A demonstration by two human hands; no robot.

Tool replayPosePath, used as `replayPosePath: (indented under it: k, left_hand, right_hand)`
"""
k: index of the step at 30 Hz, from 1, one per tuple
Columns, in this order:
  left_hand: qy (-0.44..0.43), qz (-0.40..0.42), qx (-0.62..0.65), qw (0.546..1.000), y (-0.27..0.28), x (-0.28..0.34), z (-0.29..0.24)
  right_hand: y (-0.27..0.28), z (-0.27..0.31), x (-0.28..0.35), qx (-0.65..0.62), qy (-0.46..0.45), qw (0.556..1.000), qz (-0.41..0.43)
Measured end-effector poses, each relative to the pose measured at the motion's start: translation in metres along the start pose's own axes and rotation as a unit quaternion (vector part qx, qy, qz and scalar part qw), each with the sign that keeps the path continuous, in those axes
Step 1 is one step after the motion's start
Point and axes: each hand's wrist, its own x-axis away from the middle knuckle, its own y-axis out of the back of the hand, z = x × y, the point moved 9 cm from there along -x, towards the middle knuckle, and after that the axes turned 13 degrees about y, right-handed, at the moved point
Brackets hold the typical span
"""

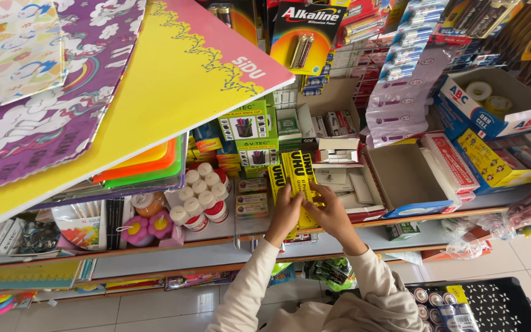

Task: The person picks up yellow adhesive boxes from a black tray and places them onto a shelf in a stationary aisle.

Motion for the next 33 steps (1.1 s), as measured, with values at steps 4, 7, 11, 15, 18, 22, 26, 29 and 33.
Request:
replayPosePath:
  k: [4, 7, 11, 15, 18, 22, 26, 29, 33]
  left_hand:
    - [0.013, 0.015, -0.041, 0.999, -0.015, -0.011, -0.013]
    - [0.021, 0.025, -0.035, 0.999, -0.026, -0.020, -0.016]
    - [0.038, 0.011, -0.071, 0.997, -0.027, 0.005, -0.049]
    - [0.033, -0.001, -0.119, 0.992, -0.027, 0.008, -0.057]
    - [0.034, 0.000, -0.156, 0.987, -0.031, 0.005, -0.055]
    - [0.029, -0.011, -0.206, 0.978, -0.035, -0.008, -0.047]
    - [0.018, -0.026, -0.250, 0.968, -0.034, -0.008, -0.052]
    - [0.002, -0.047, -0.274, 0.961, -0.029, -0.016, -0.045]
    - [-0.041, -0.085, -0.275, 0.957, -0.018, -0.031, -0.035]
  right_hand:
    - [0.010, 0.020, -0.008, 0.060, 0.012, 0.998, -0.005]
    - [0.020, 0.008, -0.015, 0.089, 0.017, 0.996, -0.010]
    - [0.027, 0.006, -0.025, 0.092, 0.021, 0.996, -0.011]
    - [0.024, 0.004, -0.027, 0.089, 0.036, 0.995, 0.003]
    - [0.025, 0.002, -0.026, 0.091, 0.032, 0.995, 0.007]
    - [0.028, -0.007, -0.028, 0.087, 0.029, 0.996, 0.010]
    - [0.028, 0.001, -0.023, 0.095, 0.015, 0.995, 0.013]
    - [0.024, 0.003, -0.021, 0.087, 0.007, 0.996, 0.017]
    - [0.021, -0.006, -0.022, 0.088, 0.002, 0.996, 0.015]
